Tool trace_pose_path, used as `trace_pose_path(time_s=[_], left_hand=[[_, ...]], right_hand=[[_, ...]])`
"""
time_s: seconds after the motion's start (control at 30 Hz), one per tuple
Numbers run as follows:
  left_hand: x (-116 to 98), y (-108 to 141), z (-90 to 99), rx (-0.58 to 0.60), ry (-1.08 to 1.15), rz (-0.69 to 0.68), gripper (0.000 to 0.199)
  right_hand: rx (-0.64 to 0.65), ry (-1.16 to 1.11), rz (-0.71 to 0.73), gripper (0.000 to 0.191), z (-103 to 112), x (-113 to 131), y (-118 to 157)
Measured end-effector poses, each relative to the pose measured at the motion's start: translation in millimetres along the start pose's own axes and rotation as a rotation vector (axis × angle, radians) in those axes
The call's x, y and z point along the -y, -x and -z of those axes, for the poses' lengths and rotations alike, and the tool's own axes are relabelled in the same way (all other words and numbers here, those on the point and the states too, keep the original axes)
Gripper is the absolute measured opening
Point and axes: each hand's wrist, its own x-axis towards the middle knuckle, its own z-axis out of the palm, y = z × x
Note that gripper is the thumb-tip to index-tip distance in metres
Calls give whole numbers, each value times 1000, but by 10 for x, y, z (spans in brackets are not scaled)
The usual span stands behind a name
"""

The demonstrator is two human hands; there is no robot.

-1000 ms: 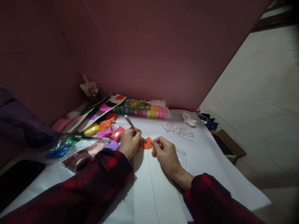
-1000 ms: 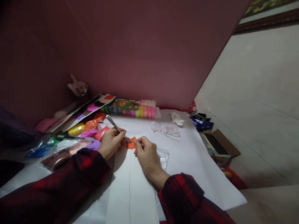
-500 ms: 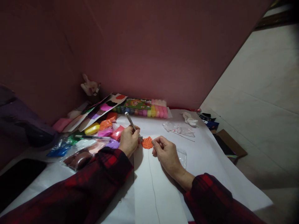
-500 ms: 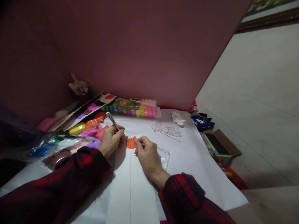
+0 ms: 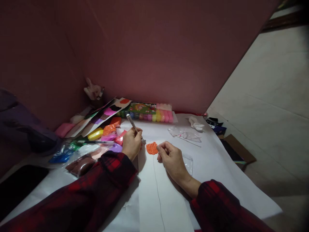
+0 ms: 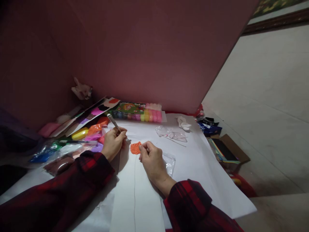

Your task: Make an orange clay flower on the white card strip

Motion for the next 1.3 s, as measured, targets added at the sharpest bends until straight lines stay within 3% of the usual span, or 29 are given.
trace_pose_path(time_s=[0.13,0.27,0.77,1.3], left_hand=[[-57,47,-1,-39,88,-5,17],[-90,91,-22,42,157,74,19],[-47,62,-34,129,-12,33,16],[-18,-14,-29,71,-38,-39,8]], right_hand=[[-1,-1,-2,26,-1,4,-2],[-3,1,10,25,2,6,-5],[4,11,-4,26,0,-5,-6],[-5,0,3,25,2,1,-5]])
